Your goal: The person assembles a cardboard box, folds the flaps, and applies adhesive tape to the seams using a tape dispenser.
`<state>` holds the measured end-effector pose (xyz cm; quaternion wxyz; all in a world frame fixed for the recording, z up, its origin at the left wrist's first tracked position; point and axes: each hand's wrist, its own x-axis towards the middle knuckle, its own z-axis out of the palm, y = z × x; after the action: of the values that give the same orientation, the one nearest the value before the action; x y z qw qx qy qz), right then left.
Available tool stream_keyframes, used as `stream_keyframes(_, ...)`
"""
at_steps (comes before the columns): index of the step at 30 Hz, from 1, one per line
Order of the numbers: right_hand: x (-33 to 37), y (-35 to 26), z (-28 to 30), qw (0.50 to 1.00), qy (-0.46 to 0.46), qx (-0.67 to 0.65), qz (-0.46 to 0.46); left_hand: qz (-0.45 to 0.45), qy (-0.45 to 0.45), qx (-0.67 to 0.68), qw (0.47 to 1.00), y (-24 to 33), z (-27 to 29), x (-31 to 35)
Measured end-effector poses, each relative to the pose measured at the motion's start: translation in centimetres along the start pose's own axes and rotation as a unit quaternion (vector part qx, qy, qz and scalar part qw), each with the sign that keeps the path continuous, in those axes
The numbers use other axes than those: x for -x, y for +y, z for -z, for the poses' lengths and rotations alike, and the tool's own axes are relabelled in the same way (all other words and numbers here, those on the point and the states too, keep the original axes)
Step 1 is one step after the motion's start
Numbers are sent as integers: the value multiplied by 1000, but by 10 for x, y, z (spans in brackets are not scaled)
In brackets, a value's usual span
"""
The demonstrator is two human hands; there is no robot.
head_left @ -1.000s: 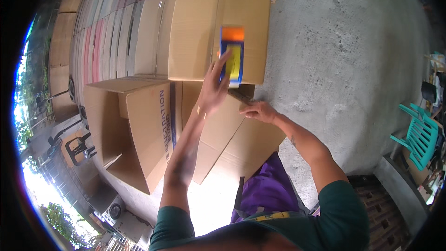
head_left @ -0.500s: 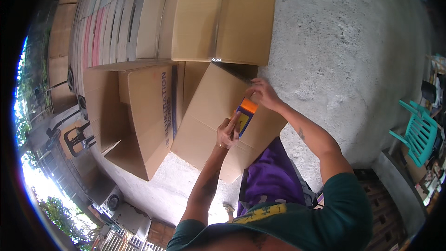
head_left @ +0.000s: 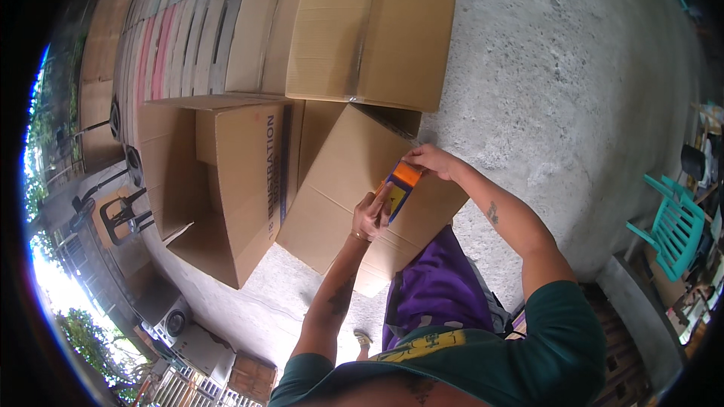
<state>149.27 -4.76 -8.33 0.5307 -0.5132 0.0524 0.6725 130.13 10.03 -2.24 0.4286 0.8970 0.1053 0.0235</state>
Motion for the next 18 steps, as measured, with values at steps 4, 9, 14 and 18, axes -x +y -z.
stream_keyframes(4, 0, -8, -4, 999, 18, -17, -37, 1, -3, 6, 1000, 1, 3, -1)
stream_keyframes(9, -8, 0, 1, 990, 73, 110, 45, 1, -11, -7, 1000, 8, 4, -9)
stream_keyframes(14, -4, -14, 32, 972, 195, 22, 128, 2, -22, 2, 1000, 7, 4, -14)
stream_keyframes(18, -1, -27, 83, 942, 314, 10, 116, 3, -41, -47, 998, 4, 5, -1)
